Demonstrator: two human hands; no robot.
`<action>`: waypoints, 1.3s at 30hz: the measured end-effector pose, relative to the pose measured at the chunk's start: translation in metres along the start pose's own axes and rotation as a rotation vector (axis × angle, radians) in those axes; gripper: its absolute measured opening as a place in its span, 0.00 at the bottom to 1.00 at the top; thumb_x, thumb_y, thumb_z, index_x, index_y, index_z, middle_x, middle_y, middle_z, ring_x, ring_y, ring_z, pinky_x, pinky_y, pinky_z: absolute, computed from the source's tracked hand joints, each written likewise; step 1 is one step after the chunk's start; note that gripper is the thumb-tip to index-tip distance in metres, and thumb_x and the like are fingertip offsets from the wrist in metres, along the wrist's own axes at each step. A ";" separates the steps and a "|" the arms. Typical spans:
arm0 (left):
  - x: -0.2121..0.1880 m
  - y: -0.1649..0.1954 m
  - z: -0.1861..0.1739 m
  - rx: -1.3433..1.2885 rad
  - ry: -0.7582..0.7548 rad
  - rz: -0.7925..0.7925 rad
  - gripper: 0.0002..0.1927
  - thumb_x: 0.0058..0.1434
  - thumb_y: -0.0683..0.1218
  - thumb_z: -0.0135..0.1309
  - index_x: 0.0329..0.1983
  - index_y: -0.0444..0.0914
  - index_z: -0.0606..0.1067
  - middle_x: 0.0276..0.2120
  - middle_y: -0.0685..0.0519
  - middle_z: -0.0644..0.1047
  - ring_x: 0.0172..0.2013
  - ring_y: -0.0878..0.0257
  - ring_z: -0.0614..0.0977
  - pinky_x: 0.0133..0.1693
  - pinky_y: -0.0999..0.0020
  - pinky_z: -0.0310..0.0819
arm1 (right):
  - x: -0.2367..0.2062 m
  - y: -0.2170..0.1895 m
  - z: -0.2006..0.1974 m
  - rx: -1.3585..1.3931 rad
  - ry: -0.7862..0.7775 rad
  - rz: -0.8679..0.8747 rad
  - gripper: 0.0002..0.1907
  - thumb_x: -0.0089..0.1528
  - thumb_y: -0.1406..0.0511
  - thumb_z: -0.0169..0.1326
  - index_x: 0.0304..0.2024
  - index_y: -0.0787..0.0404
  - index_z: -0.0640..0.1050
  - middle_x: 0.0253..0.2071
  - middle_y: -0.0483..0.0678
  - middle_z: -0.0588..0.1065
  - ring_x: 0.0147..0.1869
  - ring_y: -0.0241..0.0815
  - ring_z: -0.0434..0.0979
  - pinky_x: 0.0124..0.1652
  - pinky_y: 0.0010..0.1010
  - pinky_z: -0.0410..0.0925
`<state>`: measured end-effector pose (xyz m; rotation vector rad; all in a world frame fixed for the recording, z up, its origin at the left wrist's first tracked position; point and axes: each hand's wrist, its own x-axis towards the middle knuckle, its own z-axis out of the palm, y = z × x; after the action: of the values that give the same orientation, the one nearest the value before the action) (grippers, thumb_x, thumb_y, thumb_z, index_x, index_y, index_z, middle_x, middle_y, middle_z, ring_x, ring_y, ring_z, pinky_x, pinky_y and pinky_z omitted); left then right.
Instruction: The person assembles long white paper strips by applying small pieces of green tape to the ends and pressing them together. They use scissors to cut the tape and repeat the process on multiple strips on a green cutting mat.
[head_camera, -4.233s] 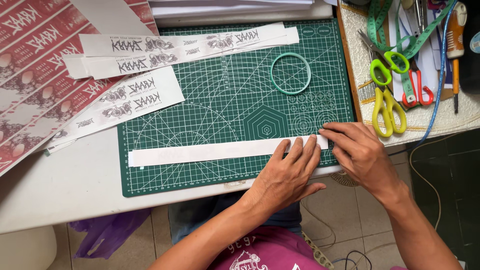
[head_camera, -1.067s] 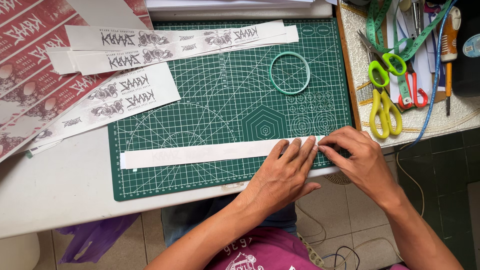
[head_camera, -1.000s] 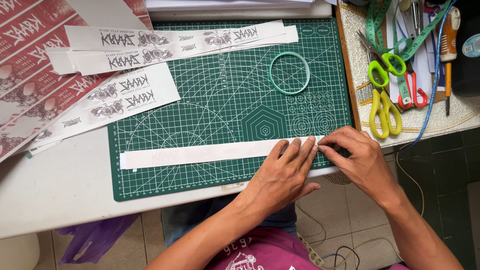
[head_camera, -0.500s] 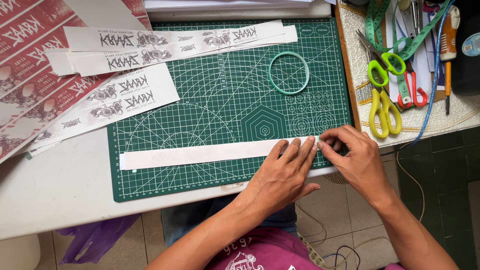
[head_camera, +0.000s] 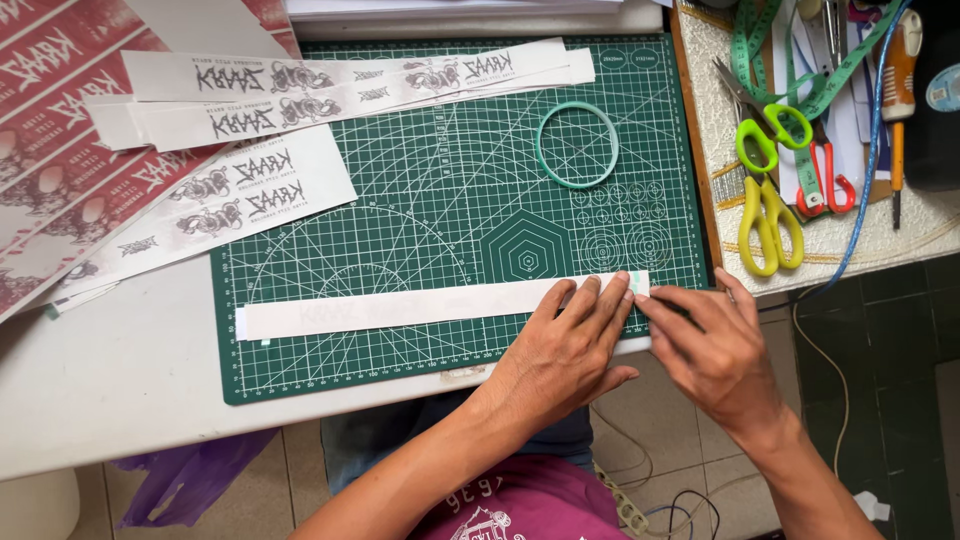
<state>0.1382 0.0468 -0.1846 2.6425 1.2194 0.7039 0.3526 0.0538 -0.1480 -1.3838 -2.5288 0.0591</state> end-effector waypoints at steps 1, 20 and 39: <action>0.000 0.000 0.000 -0.001 0.000 -0.002 0.41 0.63 0.66 0.52 0.64 0.29 0.71 0.66 0.41 0.70 0.62 0.51 0.71 0.64 0.56 0.64 | -0.003 -0.002 0.000 -0.023 -0.012 -0.008 0.18 0.59 0.67 0.60 0.53 0.57 0.81 0.50 0.45 0.78 0.52 0.44 0.77 0.67 0.54 0.61; -0.001 0.004 -0.003 0.014 0.009 0.002 0.41 0.62 0.65 0.53 0.65 0.28 0.71 0.66 0.41 0.69 0.62 0.51 0.71 0.63 0.56 0.64 | -0.005 -0.010 -0.002 0.068 0.000 0.039 0.23 0.58 0.65 0.57 0.57 0.59 0.78 0.52 0.52 0.74 0.55 0.53 0.73 0.65 0.51 0.61; -0.025 -0.011 -0.031 -0.264 0.214 -0.063 0.32 0.63 0.59 0.60 0.62 0.34 0.74 0.61 0.42 0.74 0.62 0.48 0.76 0.65 0.51 0.68 | -0.003 -0.017 0.011 0.144 0.030 0.249 0.17 0.67 0.66 0.49 0.57 0.57 0.79 0.51 0.52 0.72 0.56 0.52 0.70 0.59 0.45 0.61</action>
<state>0.1020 0.0337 -0.1699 2.3521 1.1608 1.0787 0.3379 0.0431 -0.1567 -1.6176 -2.2655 0.2592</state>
